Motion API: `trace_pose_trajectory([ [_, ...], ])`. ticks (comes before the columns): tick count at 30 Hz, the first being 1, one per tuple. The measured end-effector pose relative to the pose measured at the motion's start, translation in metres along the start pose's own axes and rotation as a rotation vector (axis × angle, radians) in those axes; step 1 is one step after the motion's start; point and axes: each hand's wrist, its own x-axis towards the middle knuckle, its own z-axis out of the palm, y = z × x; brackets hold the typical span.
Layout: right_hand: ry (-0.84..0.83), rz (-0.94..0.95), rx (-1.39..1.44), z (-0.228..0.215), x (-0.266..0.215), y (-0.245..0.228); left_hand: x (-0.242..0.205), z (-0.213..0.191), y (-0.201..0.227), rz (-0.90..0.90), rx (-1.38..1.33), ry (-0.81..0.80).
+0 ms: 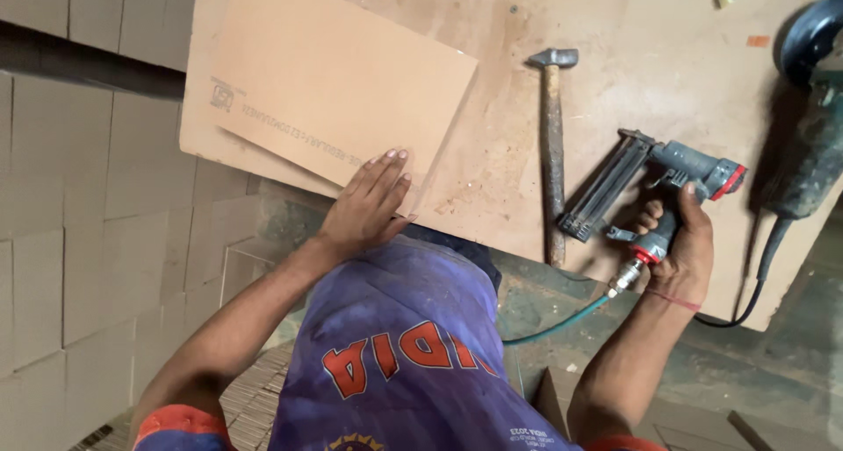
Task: The person assembles small wooden boxes by applying glue to the edges of pre-cut panels and fastening them with a pneumatic nail gun. The process is repeated for multiple boxes, with each unit being glued, nailed, and set aside.
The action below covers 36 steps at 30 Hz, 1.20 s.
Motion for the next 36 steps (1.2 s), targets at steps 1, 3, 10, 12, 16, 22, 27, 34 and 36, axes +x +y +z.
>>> trace_pose_trajectory([
  [1, 0.006, 0.001, 0.006, -0.001, 0.001, 0.004, -0.002, -0.001, -0.004, 0.006, -0.031, -0.008],
  [3, 0.001, -0.006, 0.014, -0.003, -0.001, 0.008, -0.001, -0.004, -0.016, 0.080, -0.036, -0.063],
  [10, 0.065, -0.028, -0.088, 0.013, -0.011, 0.010, 0.021, -0.045, -0.122, 0.167, 0.111, -0.316],
  [12, 0.110, -0.042, -0.157, 0.020, -0.015, 0.008, 0.027, -0.040, -0.126, 0.169, 0.029, -0.221],
  [16, 0.248, -0.053, -0.297, 0.048, -0.027, 0.000, 0.037, -0.009, -0.092, 0.066, -0.019, -0.129],
  [22, 0.479, -0.130, -0.799, 0.130, -0.066, -0.013, 0.063, -0.012, -0.081, 0.007, -0.118, -0.072],
  [27, 0.473, -0.140, -0.969, 0.230, -0.088, -0.015, 0.136, -0.022, -0.125, -0.017, -0.155, 0.110],
  [34, 0.419, -0.036, -1.195, 0.375, -0.046, 0.001, 0.224, -0.013, -0.152, -0.095, -0.570, 0.148],
  [36, 0.400, -0.028, -1.254, 0.403, -0.028, 0.006, 0.226, -0.011, -0.153, -0.095, -0.618, 0.143],
])
